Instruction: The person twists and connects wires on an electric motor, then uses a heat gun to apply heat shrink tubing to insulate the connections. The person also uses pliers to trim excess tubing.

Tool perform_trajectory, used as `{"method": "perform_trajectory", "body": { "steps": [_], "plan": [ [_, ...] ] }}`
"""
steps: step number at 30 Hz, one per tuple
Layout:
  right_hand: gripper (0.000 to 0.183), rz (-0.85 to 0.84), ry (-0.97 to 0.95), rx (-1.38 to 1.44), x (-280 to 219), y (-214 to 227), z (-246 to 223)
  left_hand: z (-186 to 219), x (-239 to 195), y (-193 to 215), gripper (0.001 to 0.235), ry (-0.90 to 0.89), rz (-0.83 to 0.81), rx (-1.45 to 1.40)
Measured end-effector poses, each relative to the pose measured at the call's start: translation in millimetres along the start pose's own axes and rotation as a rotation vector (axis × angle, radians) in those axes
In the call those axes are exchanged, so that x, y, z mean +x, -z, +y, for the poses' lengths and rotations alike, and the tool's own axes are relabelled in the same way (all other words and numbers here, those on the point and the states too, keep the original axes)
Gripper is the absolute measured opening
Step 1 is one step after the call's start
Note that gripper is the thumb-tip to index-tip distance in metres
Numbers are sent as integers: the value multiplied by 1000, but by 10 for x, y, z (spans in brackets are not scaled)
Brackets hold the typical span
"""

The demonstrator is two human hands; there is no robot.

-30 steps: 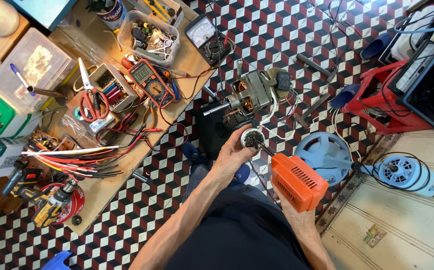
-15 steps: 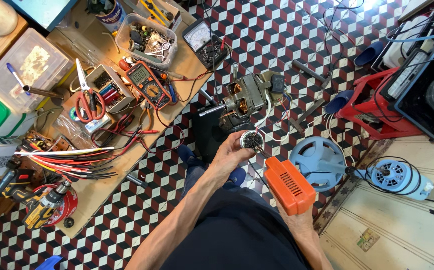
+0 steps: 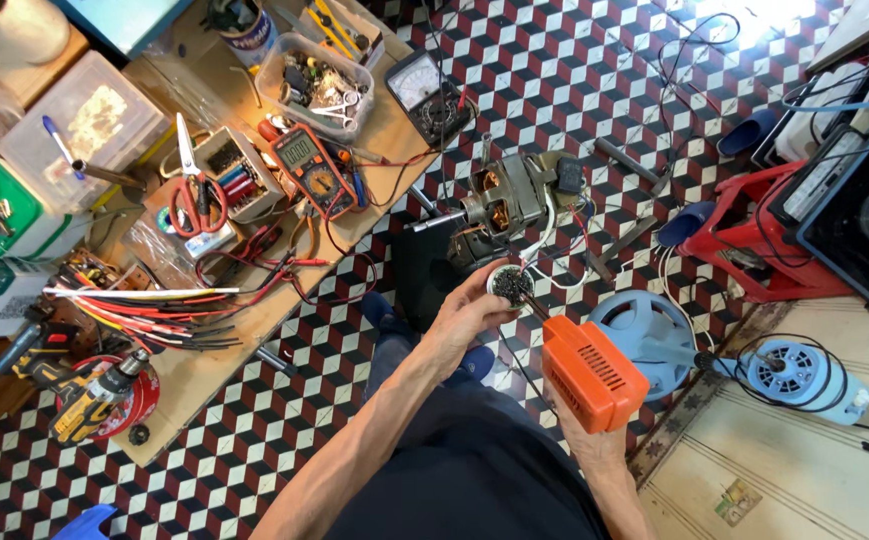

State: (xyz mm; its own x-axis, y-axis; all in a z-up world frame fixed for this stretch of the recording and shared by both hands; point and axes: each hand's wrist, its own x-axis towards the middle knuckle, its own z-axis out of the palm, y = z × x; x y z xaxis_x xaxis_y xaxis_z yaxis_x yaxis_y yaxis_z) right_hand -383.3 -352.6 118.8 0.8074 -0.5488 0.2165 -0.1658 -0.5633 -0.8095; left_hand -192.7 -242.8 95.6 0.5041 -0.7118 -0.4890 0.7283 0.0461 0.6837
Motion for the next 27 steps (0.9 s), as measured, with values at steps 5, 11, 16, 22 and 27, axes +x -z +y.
{"method": "perform_trajectory", "body": {
  "steps": [5, 11, 16, 22, 27],
  "plan": [
    [37, -36, -382, 424, 30, -41, -163, -114, -17, 20, 57, -18, -5, -216],
    [34, 5, -488, 376, 67, -64, -267, -115, 17, 53, 46, -46, -19, -265],
    [33, 49, -525, 361, -7, -45, -222, -130, 56, 34, 43, -70, -18, -278],
    [34, 57, -482, 334, -38, -19, -162, -141, 48, 24, 41, -92, -11, -287],
    [35, 28, -491, 280, -11, -36, -188, -137, 43, 13, 41, -92, 7, -279]
  ]
}}
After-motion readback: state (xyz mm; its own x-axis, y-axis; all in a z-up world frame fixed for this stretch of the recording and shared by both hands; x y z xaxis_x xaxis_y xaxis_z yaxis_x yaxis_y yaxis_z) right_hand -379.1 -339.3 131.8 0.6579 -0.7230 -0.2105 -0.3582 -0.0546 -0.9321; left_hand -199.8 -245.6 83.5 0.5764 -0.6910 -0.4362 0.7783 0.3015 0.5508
